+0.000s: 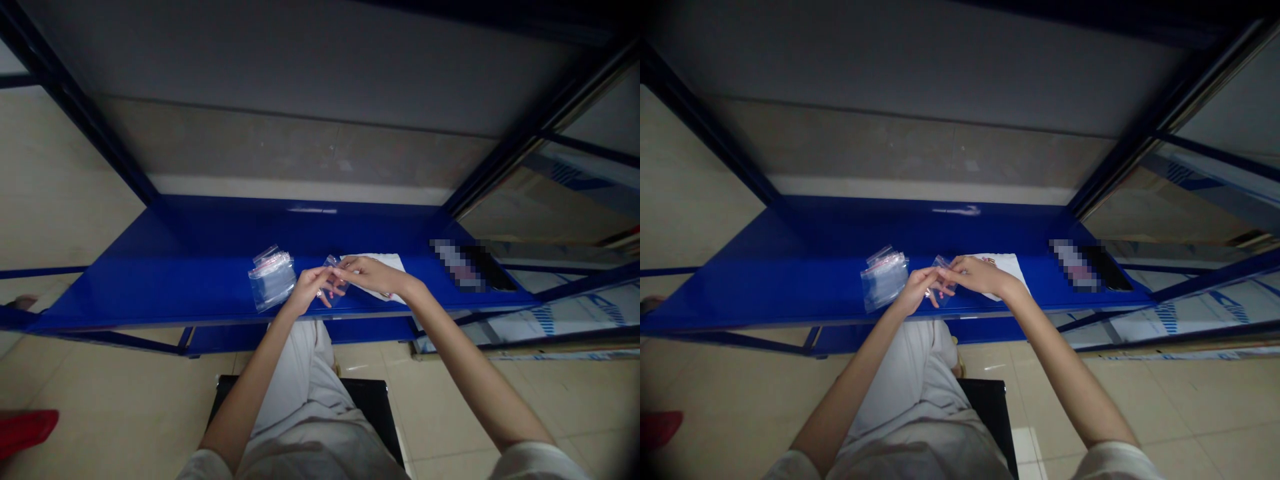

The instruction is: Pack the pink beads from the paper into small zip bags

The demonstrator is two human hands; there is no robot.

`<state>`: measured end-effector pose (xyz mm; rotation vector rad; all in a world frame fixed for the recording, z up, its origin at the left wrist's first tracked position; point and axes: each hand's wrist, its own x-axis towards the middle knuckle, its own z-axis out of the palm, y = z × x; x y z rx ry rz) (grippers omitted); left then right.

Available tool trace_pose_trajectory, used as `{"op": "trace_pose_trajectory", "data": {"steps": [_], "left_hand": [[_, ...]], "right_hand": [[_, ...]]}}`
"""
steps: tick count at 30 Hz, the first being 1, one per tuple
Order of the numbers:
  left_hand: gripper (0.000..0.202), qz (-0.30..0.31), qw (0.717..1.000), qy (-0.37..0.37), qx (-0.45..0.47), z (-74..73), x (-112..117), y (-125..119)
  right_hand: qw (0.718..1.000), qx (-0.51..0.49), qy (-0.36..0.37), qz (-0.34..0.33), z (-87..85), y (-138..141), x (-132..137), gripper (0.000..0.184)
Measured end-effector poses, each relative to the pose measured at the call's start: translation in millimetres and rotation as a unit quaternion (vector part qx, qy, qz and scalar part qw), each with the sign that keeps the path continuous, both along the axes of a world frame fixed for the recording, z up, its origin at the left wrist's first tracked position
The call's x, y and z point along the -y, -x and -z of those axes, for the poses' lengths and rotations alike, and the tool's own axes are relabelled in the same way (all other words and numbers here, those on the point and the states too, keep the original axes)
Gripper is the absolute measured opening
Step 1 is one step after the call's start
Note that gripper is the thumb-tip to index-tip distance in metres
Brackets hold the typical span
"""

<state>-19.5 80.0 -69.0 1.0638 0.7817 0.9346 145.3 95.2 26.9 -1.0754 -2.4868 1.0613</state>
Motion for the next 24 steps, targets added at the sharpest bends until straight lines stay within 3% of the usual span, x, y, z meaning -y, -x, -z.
{"op": "trace_pose_trajectory", "data": {"steps": [4, 8, 11, 16, 24], "left_hand": [[0.054, -0.003, 1.000, -0.001, 0.002, -0.2, 0.8, 1.0], [0.056, -0.002, 1.000, -0.003, 0.012, -1.7, 2.0, 2.7], [0.057, 0.002, 1.000, -0.002, 0.014, -3.8, 2.6, 3.4], [0.057, 0.007, 1.000, 0.006, 0.021, -8.3, 2.8, 3.4], [0.057, 0.012, 0.999, 0.024, 0.018, -14.3, 6.3, 3.6]], "right_hand": [[1.000, -0.009, -0.008, -0.010, -6.9, -0.4, 3.2, 0.047], [0.981, -0.070, -0.106, 0.145, -9.8, -35.2, 3.8, 0.033], [0.977, 0.001, -0.130, 0.171, 2.5, -75.2, 7.9, 0.023], [0.979, 0.093, -0.068, 0.169, 36.2, -124.1, 21.9, 0.020], [0.982, 0.078, -0.035, 0.170, 58.3, -133.1, 28.1, 0.023]]}}
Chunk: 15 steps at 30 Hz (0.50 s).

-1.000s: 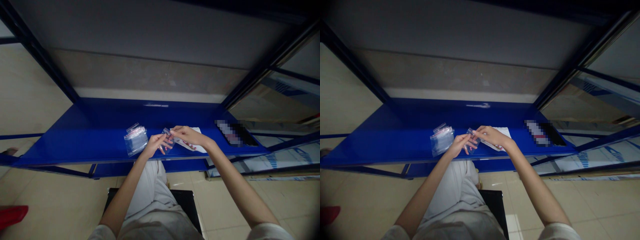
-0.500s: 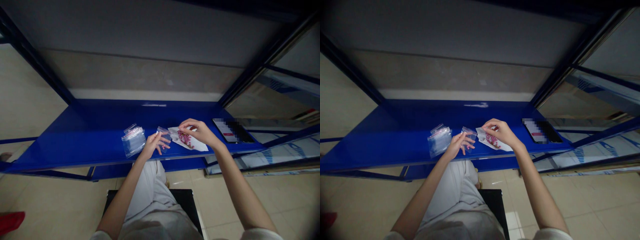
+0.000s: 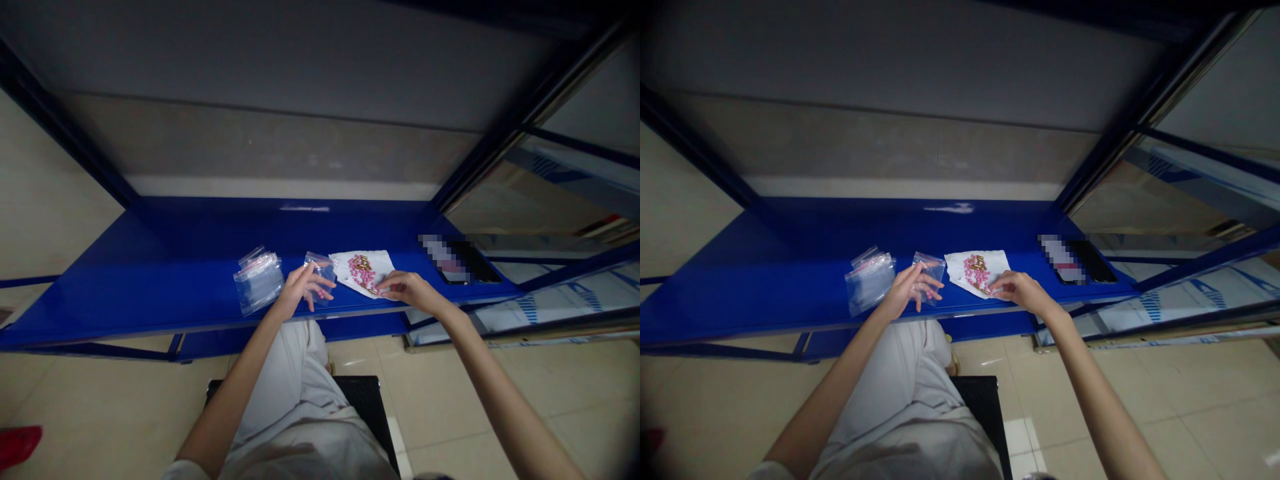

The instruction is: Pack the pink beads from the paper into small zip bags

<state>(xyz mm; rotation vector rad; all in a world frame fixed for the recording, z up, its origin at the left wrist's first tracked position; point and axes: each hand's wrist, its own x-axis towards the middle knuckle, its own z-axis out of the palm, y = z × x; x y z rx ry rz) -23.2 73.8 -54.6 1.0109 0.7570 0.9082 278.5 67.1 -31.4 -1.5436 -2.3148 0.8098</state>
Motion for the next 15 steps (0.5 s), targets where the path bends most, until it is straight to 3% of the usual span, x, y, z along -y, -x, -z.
{"op": "trace_pose_trajectory", "data": {"steps": [8, 11, 15], "left_hand": [[0.054, 0.006, 0.999, -0.034, -0.036, -10.8, -6.4, 7.0], [0.049, 0.014, 0.999, -0.034, -0.018, -16.3, -10.1, 9.1], [0.044, 0.029, 0.999, -0.038, -0.007, -21.6, -10.3, 5.1]], "right_hand": [[0.999, 0.020, -0.032, 0.010, 0.5, -1.2, -2.7, 0.020], [0.995, -0.006, -0.096, 0.029, -15.0, 9.9, -4.8, 0.021], [0.974, -0.114, -0.192, 0.036, -48.6, 51.0, -7.6, 0.025]]}}
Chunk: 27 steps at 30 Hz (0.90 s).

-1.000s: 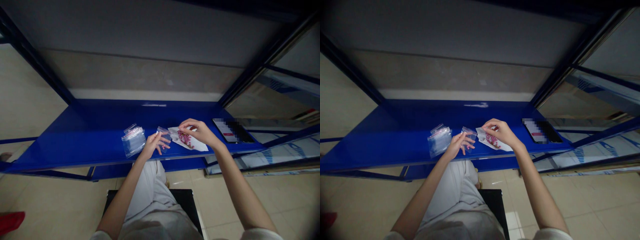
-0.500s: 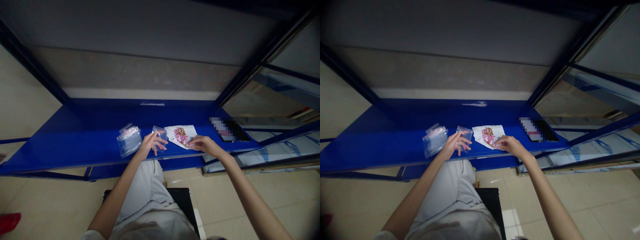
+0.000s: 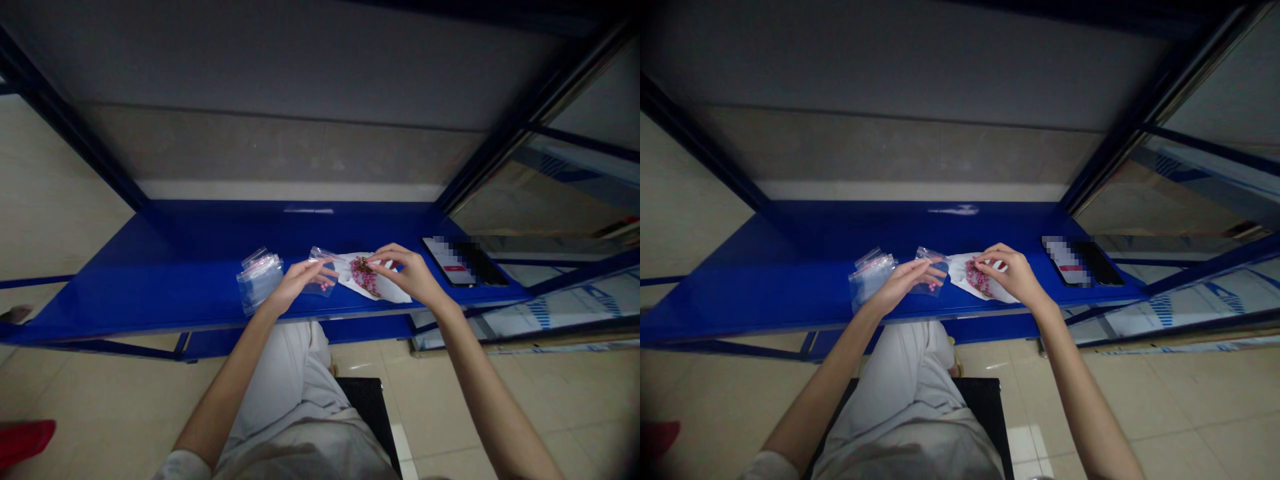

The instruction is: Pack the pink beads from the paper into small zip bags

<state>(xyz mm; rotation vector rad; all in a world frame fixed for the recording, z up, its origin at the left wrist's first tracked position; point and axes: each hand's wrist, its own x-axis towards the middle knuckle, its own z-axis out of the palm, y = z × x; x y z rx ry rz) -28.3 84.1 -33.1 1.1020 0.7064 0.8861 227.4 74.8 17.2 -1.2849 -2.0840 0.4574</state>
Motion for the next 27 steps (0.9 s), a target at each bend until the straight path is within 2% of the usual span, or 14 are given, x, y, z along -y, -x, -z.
{"op": "trace_pose_trajectory", "data": {"steps": [3, 5, 12, 15, 18, 22, 27], "left_hand": [[0.044, 0.024, 1.000, 0.003, -0.002, -3.0, 3.7, -4.3], [0.044, 0.034, 0.999, 0.008, -0.005, -4.8, 6.6, -5.3], [0.035, 0.035, 0.999, 0.019, -0.012, -8.8, 9.4, 2.5], [0.034, 0.034, 0.999, 0.013, -0.008, -8.9, 8.2, 5.7], [0.035, 0.029, 1.000, 0.009, -0.004, -7.6, 8.3, 6.9], [0.034, -0.021, 0.999, 0.021, -0.013, -7.3, 11.5, 5.8], [0.035, -0.078, 0.996, 0.039, -0.008, -12.8, 14.9, 4.5]], "right_hand": [[0.996, -0.054, -0.022, -0.067, -21.0, 33.2, -4.0, 0.020], [0.993, -0.062, -0.016, -0.103, -28.5, 47.7, -7.8, 0.018], [0.986, -0.030, 0.036, -0.163, -27.8, 61.5, -18.1, 0.016], [0.986, -0.017, 0.043, -0.159, -28.8, 62.8, -18.1, 0.015], [0.992, -0.030, 0.035, -0.120, -32.4, 64.7, -14.9, 0.016], [0.995, -0.061, 0.031, -0.072, -35.9, 69.3, -5.7, 0.019], [0.992, -0.074, 0.023, -0.101, -38.6, 74.8, 4.2, 0.015]]}}
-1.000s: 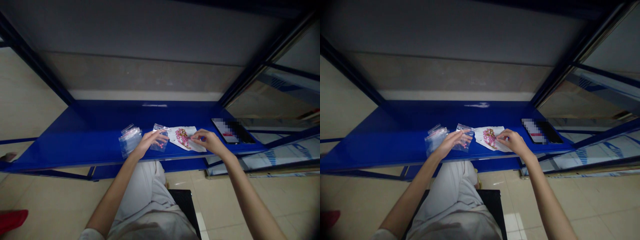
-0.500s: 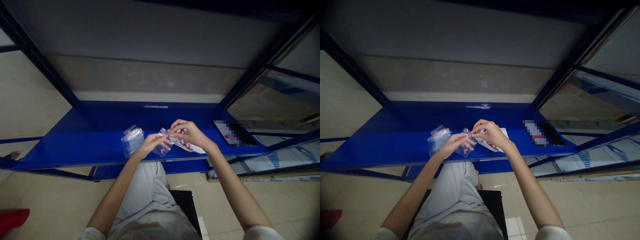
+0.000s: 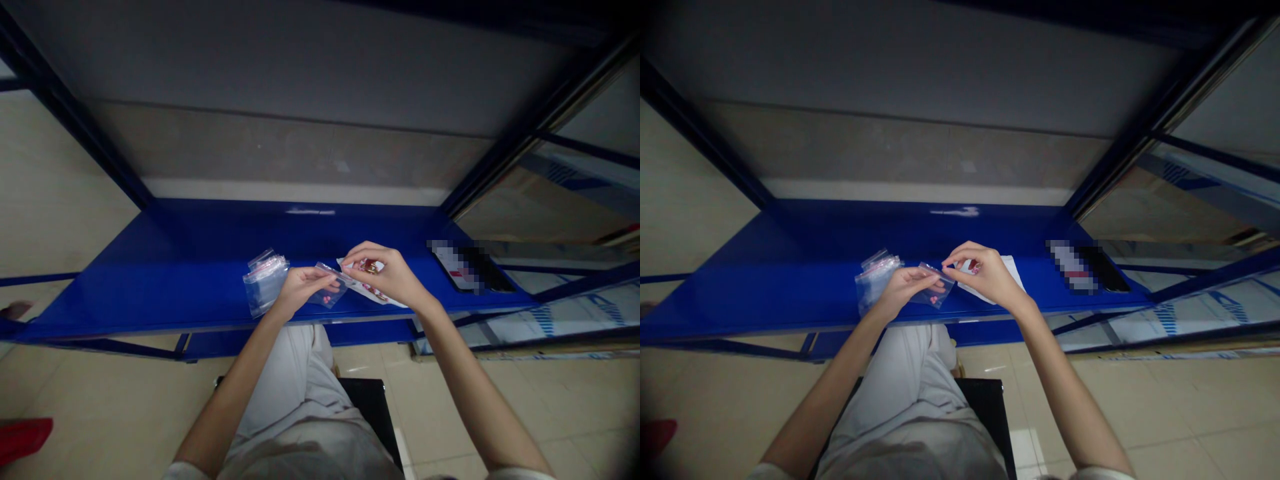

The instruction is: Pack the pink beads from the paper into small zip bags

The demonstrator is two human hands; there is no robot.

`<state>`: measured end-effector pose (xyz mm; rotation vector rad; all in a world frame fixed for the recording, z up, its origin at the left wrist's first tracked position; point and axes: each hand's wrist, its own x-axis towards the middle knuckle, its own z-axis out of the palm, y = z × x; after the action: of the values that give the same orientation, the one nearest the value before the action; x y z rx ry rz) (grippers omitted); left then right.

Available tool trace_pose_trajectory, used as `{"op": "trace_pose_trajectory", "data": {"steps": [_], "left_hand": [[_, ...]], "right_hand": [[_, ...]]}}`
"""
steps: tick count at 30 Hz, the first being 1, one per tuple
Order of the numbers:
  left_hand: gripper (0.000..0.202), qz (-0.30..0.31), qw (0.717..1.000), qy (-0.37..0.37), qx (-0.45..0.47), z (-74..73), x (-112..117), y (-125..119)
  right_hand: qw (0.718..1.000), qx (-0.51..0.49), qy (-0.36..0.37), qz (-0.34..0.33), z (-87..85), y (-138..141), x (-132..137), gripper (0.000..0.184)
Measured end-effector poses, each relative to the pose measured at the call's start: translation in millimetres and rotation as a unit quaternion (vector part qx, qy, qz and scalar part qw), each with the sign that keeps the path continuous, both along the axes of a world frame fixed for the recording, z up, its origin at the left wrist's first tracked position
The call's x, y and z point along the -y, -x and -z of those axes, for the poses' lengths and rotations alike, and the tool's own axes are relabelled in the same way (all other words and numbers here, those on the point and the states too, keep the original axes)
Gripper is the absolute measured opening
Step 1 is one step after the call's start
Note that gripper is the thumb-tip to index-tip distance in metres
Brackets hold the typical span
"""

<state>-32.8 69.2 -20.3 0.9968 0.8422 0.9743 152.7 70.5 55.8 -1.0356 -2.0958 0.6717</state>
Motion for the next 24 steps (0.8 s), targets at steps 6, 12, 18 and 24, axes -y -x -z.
{"op": "trace_pose_trajectory", "data": {"steps": [6, 12, 18, 24], "left_hand": [[0.029, -0.013, 1.000, -0.012, 0.001, -6.4, 0.5, 1.7], [0.026, -0.013, 0.999, -0.042, -0.006, -7.6, 0.9, 3.1], [0.020, -0.015, 0.999, -0.048, -0.009, -4.3, -3.2, 0.9], [0.021, -0.029, 0.998, -0.047, -0.015, -7.3, -3.4, 0.9]], "right_hand": [[0.999, 0.007, -0.038, -0.008, -4.8, 0.8, -3.2, 0.014], [0.998, 0.018, -0.048, -0.029, -9.0, 1.0, -5.8, 0.013], [0.998, 0.032, -0.034, -0.046, -12.3, 3.7, -7.1, 0.013], [0.999, 0.017, -0.011, -0.050, -21.7, 7.5, -2.7, 0.015]]}}
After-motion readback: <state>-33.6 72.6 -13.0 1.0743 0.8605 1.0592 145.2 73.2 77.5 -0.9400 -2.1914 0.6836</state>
